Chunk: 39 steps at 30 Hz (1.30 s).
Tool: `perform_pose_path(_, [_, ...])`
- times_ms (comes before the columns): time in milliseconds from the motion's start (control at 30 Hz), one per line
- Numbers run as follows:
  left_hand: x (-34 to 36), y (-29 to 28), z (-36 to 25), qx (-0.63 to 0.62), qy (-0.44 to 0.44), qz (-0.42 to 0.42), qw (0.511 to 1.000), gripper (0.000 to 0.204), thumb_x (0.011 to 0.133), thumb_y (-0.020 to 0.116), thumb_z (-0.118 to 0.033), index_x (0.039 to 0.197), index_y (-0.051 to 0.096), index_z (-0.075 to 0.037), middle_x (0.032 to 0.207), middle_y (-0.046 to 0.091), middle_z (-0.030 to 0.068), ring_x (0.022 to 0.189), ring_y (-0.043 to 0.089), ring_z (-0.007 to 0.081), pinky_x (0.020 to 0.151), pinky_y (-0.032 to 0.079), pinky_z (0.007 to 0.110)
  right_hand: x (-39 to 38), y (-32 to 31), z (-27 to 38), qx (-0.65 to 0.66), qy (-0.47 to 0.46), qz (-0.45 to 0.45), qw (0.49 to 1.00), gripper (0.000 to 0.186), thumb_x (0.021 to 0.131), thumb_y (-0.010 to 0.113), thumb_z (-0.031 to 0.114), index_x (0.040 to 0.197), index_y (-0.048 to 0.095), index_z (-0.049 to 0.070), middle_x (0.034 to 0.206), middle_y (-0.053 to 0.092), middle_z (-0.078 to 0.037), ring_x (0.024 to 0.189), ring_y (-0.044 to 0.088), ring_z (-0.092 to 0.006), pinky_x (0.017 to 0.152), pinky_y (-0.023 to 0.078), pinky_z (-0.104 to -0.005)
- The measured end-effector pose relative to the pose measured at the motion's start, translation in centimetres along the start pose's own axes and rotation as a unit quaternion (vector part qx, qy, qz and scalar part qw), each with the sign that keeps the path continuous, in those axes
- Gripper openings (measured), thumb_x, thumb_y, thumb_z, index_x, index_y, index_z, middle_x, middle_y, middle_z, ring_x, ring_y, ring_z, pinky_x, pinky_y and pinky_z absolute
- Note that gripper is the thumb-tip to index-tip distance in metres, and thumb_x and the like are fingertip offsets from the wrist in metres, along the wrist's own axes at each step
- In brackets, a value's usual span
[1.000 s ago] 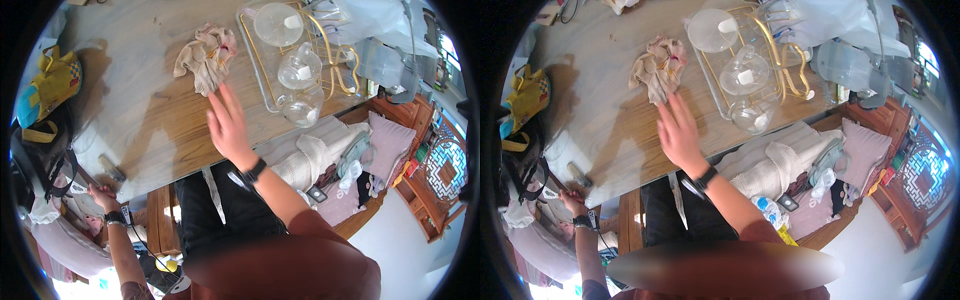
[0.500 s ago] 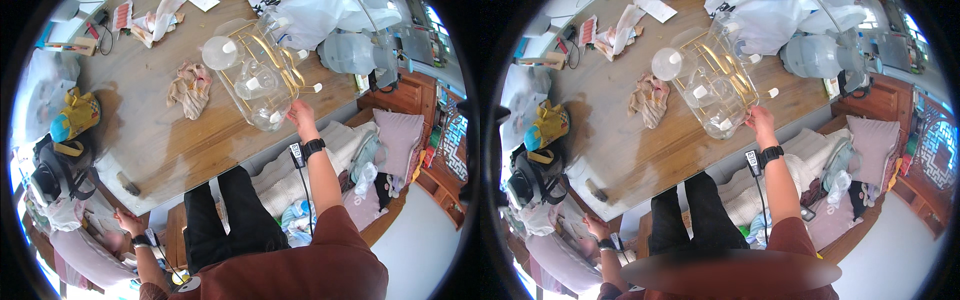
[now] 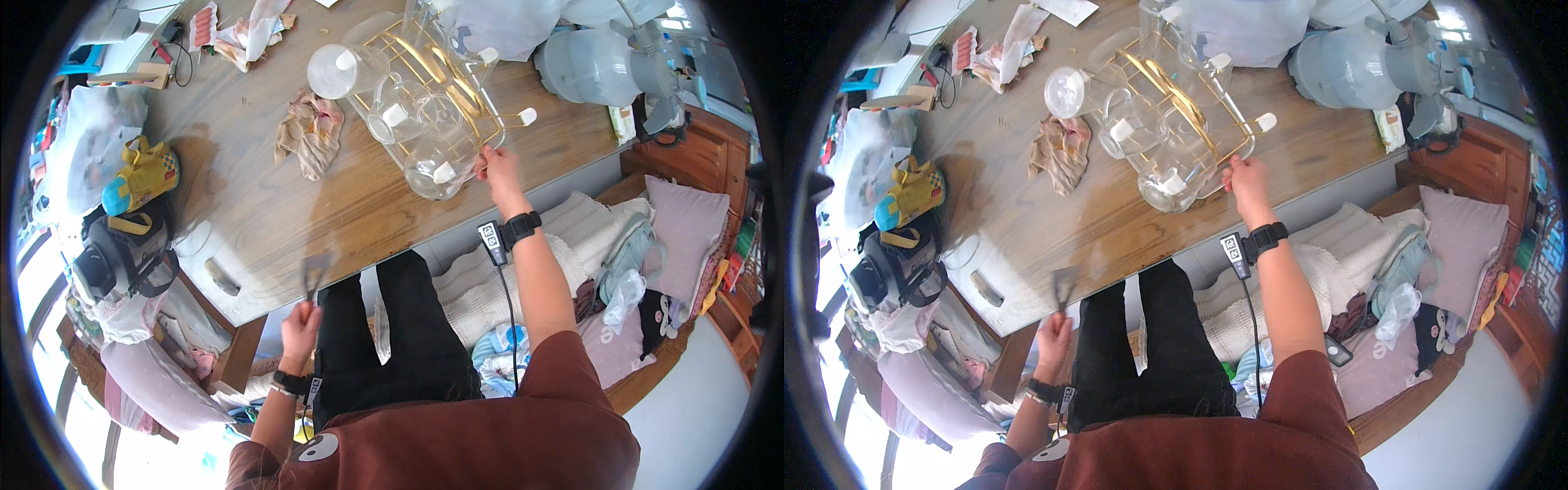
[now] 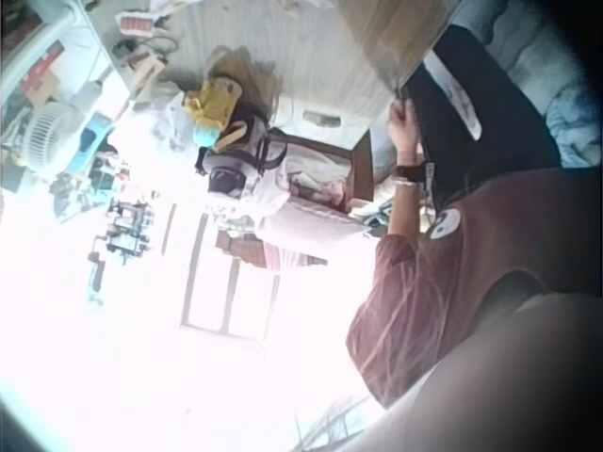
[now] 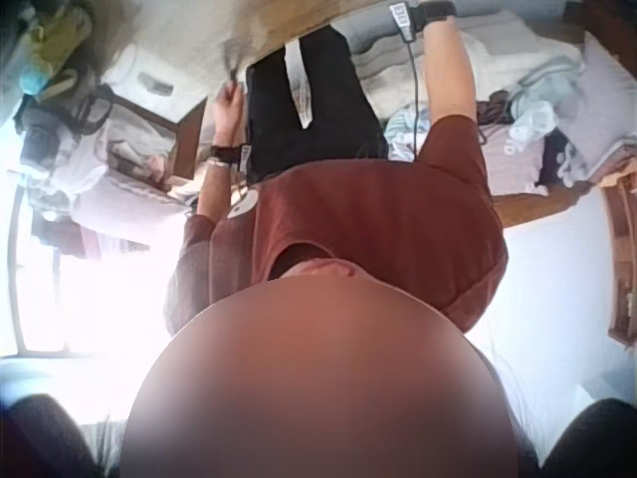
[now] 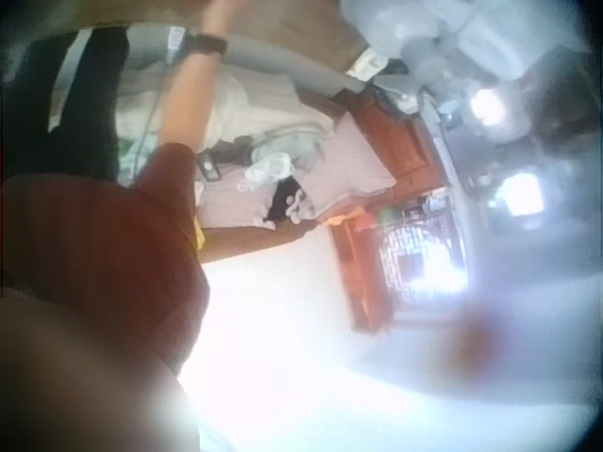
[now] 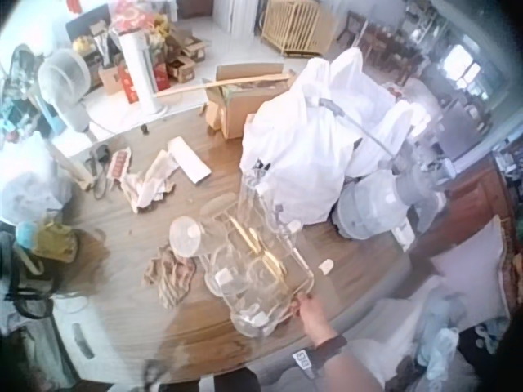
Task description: The person cleans a cluttered wooden table by wiping it with a cloth, scraping debris with a putty knife, and gathering trash into a plastic bag. They move items like a vacuum cleaner and a glass stand to access the surface, then continue wiping and collecting waste.
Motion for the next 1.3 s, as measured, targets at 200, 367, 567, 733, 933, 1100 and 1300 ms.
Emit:
perform_pose_path(200, [1.6,5.9,-9.5,0.071,0.137,0.202,0.967,0.028,0.093,0.062,-0.036,0.1,0.057,-0.01,0.08,0.065,0.0222,0.078,0.063,0.0437,0.063,0.049,0.05,0.4,-1.2,2.1,-0.017,-0.019,0.04,0.999,0.024,0.099,0.054,0.018,0.086,0.059,-0.002,0.064,0.059,-0.007,0.049,0.051,-0.0131,0.044,0.04,-0.0269])
perform_pose_path(367, [3.9,11.1,-17.0,-0.001,0.146,0.32,0.936,0.031,0.097,0.058,-0.034,0.105,0.057,-0.005,0.067,0.062,0.0123,0.057,0.063,0.0243,0.053,0.049,0.037,1.1,-2.1,3.2,-0.038,-0.013,0.048,0.998,0.025,0.099,0.053,0.018,0.085,0.057,-0.002,0.065,0.059,-0.008,0.051,0.054,-0.0146,0.044,0.041,-0.0285])
perform_pose_path(567, [5.8,10.3,-21.4,0.02,0.096,0.338,0.936,0.033,0.098,0.055,-0.039,0.107,0.061,-0.007,0.063,0.059,0.0034,0.046,0.056,0.0113,0.041,0.043,0.028,1.8,-2.5,3.2,-0.052,-0.006,0.044,0.998,0.023,0.099,0.054,0.019,0.087,0.059,0.0,0.068,0.059,-0.006,0.05,0.053,-0.0132,0.044,0.041,-0.0255])
perform_pose_path(733, [8.1,5.0,-20.6,-0.013,-0.065,0.346,0.936,0.036,0.097,0.053,-0.044,0.109,0.062,-0.011,0.061,0.056,0.0003,0.04,0.048,0.0062,0.032,0.033,0.023,1.9,-2.3,3.0,-0.064,-0.009,0.047,0.997,0.023,0.099,0.053,0.018,0.09,0.057,-0.002,0.069,0.061,-0.008,0.054,0.056,-0.0146,0.045,0.041,-0.0274])
perform_pose_path(933, [8.4,-3.6,-15.7,-0.127,-0.071,0.272,0.951,0.031,0.1,0.052,-0.037,0.104,0.06,-0.007,0.057,0.054,0.0016,0.037,0.044,0.0061,0.031,0.029,0.021,2.6,-2.9,4.0,-0.084,-0.031,0.054,0.994,0.023,0.099,0.054,0.018,0.088,0.058,-0.002,0.067,0.06,-0.006,0.054,0.054,-0.0132,0.046,0.04,-0.0267])
perform_pose_path(1100, [6.2,-8.2,-10.1,-0.215,-0.047,0.185,0.958,0.028,0.098,0.059,-0.032,0.099,0.059,-0.004,0.056,0.053,0.001,0.038,0.044,0.0054,0.033,0.03,0.02,5.3,-3.8,3.7,-0.118,-0.082,0.022,0.989,0.024,0.098,0.056,0.02,0.096,0.061,-0.004,0.067,0.059,-0.004,0.054,0.054,-0.0117,0.048,0.042,-0.0259])
perform_pose_path(1300, [5.8,-9.3,-3.2,-0.267,-0.044,0.028,0.962,0.02,0.092,0.068,-0.022,0.09,0.056,-0.006,0.058,0.055,0.0012,0.04,0.046,0.0078,0.038,0.036,0.022,4.3,-5.9,2.0,-0.201,-0.285,-0.05,0.936,0.022,0.097,0.057,0.02,0.095,0.064,0.0,0.073,0.063,-0.005,0.06,0.058,-0.0113,0.053,0.047,-0.0265])
Point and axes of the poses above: each hand's wrist, its own x-axis towards the middle knuckle, its own y-axis out of the palm, z = x × y, the point moved 2 cm from there along x, towards the middle knuckle
